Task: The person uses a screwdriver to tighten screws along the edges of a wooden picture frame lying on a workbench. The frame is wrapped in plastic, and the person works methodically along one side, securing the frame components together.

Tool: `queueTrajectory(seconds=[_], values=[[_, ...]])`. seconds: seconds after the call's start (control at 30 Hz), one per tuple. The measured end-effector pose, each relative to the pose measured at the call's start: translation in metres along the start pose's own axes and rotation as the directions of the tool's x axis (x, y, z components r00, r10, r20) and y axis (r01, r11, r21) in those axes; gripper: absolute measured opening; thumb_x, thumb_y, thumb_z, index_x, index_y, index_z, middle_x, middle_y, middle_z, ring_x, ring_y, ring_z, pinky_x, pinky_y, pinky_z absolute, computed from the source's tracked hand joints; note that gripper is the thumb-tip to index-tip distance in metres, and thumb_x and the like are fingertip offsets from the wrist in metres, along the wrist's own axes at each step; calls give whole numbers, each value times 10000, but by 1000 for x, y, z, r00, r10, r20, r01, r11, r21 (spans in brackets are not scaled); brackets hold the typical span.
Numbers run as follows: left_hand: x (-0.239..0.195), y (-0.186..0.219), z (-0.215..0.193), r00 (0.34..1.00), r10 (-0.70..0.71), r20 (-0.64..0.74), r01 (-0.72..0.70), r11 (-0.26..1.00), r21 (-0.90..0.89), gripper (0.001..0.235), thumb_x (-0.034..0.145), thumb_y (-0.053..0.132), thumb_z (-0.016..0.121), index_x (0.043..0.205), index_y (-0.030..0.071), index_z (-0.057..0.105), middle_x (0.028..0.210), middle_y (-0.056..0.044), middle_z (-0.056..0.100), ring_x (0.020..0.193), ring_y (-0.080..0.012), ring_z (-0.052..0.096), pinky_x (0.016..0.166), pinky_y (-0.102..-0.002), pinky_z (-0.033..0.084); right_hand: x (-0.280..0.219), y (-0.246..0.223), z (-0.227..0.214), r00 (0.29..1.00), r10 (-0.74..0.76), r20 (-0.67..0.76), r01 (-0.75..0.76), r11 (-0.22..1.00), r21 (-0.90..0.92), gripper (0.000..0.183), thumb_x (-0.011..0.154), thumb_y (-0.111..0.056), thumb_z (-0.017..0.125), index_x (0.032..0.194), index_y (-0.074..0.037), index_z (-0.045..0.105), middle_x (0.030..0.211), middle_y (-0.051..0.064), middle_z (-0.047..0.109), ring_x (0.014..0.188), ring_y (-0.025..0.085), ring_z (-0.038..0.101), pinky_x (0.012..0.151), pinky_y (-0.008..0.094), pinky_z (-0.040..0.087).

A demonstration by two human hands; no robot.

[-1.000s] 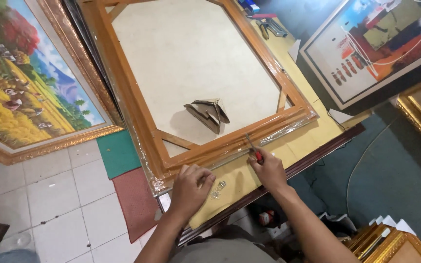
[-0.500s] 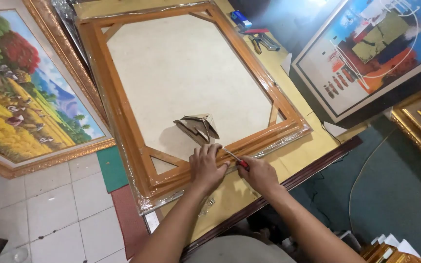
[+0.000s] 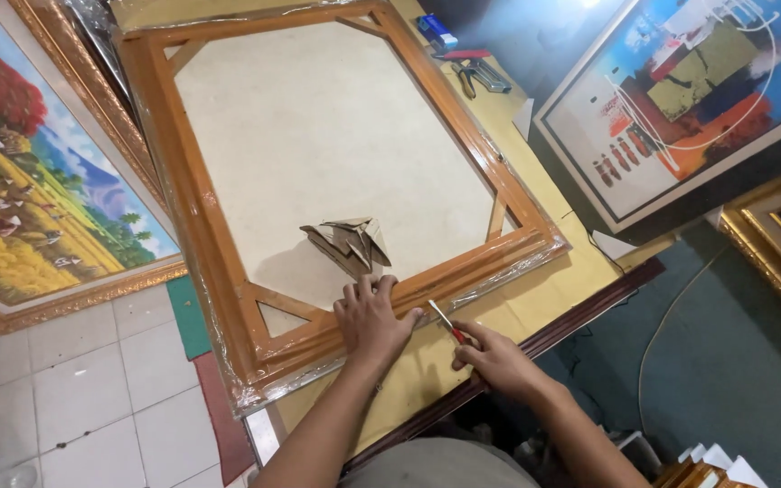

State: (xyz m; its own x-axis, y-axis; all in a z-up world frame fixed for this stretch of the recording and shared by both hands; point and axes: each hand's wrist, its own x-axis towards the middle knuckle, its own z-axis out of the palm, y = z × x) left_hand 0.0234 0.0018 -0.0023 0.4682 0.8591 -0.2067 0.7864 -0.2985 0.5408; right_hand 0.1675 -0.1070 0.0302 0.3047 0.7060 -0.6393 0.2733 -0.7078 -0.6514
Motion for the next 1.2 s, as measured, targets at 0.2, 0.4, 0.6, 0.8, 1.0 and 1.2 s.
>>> queueTrajectory(seconds=[0.2, 0.4, 0.6, 0.8, 1.0, 1.2], values=[[10, -10, 26, 988, 34, -153, -12, 989, 147, 505, 690, 608, 587, 1032, 251, 483, 1033, -44, 460, 941, -238, 406, 745, -375, 342, -24, -20, 0, 991, 89, 96, -75, 987, -142, 468, 876, -230, 438, 1342, -248, 404, 700, 63, 540, 481, 145, 464, 434, 255, 374], [0, -1, -1, 999, 34, -29, -34, 999, 0, 416, 736, 416, 613, 1041, 180, 457, 990, -36, 394, 980, -251, 396, 813, -423, 328, 8, 17, 3, 1000, 18, 22, -16, 995, -94, 412, 845, -195, 461, 1255, -182, 502, 622, 145, 635, 407, 189, 545, 279, 282, 451], [4, -3, 4, 997, 52, -53, -49, 997, 53, 408, 733, 447, 608, 999, 180, 453, 947, -37, 402, 948, -250, 418, 787, -422, 345, -5, -11, 6, 998, 49, -46, -58, 971, -230, 412, 835, -257, 468, 1243, -234, 519, 764, 156, 660, 682, 220, 620, 551, 385, 502], [7, -8, 13, 991, 104, -89, -98, 993, 66, 392, 729, 433, 613, 935, 151, 436, 910, -71, 402, 921, -281, 420, 781, -447, 356, -16, -4, 32, 982, -19, -189, -91, 827, -555, 450, 841, -422, 395, 1283, -489, 349, 978, 129, 640, 931, 297, 605, 831, 406, 490], [7, -12, 15, 987, 134, -94, -129, 990, 53, 384, 744, 424, 603, 940, 137, 441, 916, -80, 404, 936, -290, 419, 800, -462, 340, -19, 4, 40, 972, -35, -231, -87, 864, -496, 451, 864, -359, 387, 1296, -478, 337, 978, 135, 637, 930, 313, 602, 825, 400, 497], [3, -12, 14, 990, 125, -59, -122, 991, 48, 401, 749, 460, 584, 961, 155, 433, 936, -66, 394, 952, -278, 405, 804, -437, 351, -16, -11, 23, 989, -41, -139, -8, 942, -337, 431, 832, -296, 437, 1260, -269, 483, 1122, 116, 610, 1043, 355, 554, 885, 448, 457]])
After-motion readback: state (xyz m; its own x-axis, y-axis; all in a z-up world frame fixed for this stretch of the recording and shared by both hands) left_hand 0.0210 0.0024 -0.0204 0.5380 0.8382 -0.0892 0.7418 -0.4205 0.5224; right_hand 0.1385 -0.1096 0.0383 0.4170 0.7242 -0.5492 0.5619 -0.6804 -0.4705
